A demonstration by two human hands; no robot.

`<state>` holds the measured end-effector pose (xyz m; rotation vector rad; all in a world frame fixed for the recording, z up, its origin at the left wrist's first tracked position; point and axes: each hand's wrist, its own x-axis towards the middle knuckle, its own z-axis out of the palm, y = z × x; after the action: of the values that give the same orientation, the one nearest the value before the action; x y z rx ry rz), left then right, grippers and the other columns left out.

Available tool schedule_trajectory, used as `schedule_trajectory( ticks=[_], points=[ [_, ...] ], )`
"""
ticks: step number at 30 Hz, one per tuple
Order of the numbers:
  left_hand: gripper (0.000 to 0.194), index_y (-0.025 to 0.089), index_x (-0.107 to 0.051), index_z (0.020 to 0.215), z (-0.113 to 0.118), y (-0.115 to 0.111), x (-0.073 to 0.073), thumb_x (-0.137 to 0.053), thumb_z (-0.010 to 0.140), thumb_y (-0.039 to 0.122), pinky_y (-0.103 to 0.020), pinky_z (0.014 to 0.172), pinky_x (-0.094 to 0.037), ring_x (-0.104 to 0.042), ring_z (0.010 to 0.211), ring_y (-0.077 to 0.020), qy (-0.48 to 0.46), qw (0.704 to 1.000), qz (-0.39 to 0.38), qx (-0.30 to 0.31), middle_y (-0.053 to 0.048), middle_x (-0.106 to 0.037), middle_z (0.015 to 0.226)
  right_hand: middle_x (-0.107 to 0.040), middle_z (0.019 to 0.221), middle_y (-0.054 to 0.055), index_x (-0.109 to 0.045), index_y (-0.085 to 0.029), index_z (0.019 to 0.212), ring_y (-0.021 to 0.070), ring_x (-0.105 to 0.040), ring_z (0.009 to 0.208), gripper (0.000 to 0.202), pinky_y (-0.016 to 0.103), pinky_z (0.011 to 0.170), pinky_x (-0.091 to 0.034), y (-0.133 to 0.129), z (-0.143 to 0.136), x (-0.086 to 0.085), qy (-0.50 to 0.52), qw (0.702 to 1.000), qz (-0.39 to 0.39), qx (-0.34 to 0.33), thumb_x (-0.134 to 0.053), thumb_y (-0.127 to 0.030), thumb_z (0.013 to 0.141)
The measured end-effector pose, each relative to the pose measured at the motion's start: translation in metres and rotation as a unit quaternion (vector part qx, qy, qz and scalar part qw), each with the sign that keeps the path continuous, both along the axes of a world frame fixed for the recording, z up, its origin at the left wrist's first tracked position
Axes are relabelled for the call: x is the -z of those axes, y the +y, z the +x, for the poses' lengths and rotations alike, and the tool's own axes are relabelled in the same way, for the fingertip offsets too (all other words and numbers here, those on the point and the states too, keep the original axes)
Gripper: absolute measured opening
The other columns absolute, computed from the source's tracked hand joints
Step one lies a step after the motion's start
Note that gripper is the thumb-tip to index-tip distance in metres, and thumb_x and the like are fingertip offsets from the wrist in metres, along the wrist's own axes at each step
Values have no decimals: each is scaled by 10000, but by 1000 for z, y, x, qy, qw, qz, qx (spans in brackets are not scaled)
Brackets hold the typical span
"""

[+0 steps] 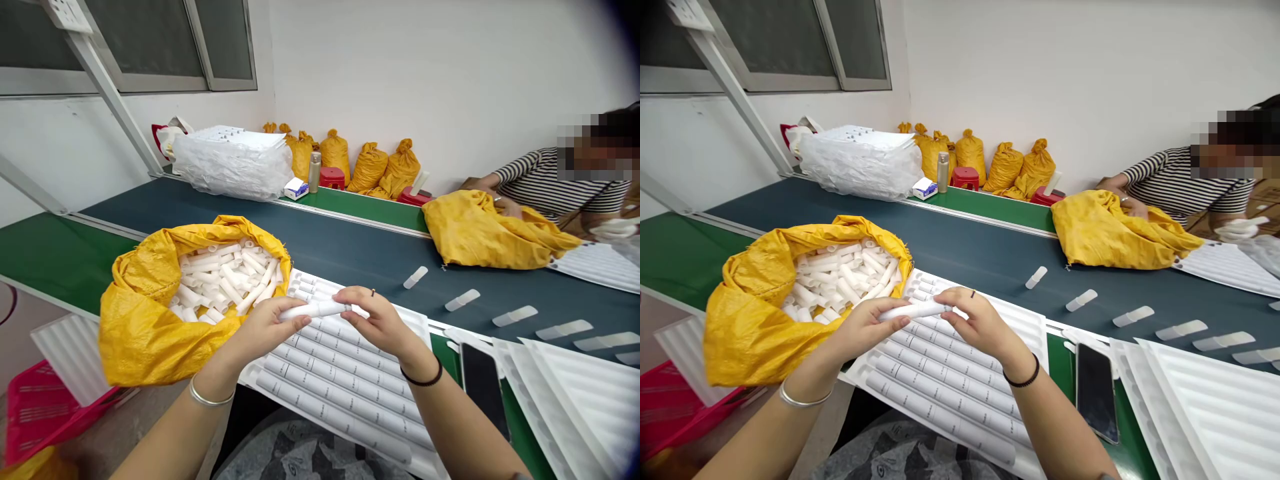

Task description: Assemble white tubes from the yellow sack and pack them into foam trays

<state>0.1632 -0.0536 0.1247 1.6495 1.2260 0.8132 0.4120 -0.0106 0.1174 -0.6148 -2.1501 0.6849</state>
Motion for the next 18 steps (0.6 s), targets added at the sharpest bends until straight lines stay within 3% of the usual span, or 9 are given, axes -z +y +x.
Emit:
schedule_trajectory(
  ticks=[5,9,12,15,18],
  points=[
    [260,218,-675,1051,6,-3,1,-601,858,376,-259,749,-458,-607,832,-168,53,990,130,-8,-15,-668,898,-667,1058,64,-574,-231,1181,167,-623,933,284,289,822,-490,-6,-6,2,3,1000,-7,27,-564,-190,900],
    [274,183,-644,1102,7,-5,5,-633,848,286,-258,763,-466,-597,820,-152,97,957,272,-27,-39,-658,902,-675,905,39,-605,-215,1144,134,-586,723,252,263,679,-484,-8,-6,4,16,996,-55,72,-578,-242,894],
    [305,158,-612,1142,8,-5,8,-642,844,219,-246,743,-479,-588,793,-138,111,930,349,-26,-46,-639,873,-663,880,40,-619,-205,1129,137,-580,724,250,270,676,-486,-11,-5,4,33,992,-95,76,-583,-269,890],
    [368,167,-573,1199,6,-4,13,-638,837,151,-265,759,-491,-581,821,-149,131,895,425,-22,-58,-629,900,-656,861,59,-629,-179,1106,148,-598,719,270,279,643,-502,-14,-6,2,52,979,-186,59,-587,-325,883],
    [447,197,-532,1258,3,-4,16,-635,830,119,-304,776,-495,-568,838,-168,173,862,477,-22,-63,-632,935,-643,746,49,-629,-146,1065,142,-600,638,312,275,588,-515,-16,-8,1,79,948,-307,38,-584,-389,875]
  ],
)
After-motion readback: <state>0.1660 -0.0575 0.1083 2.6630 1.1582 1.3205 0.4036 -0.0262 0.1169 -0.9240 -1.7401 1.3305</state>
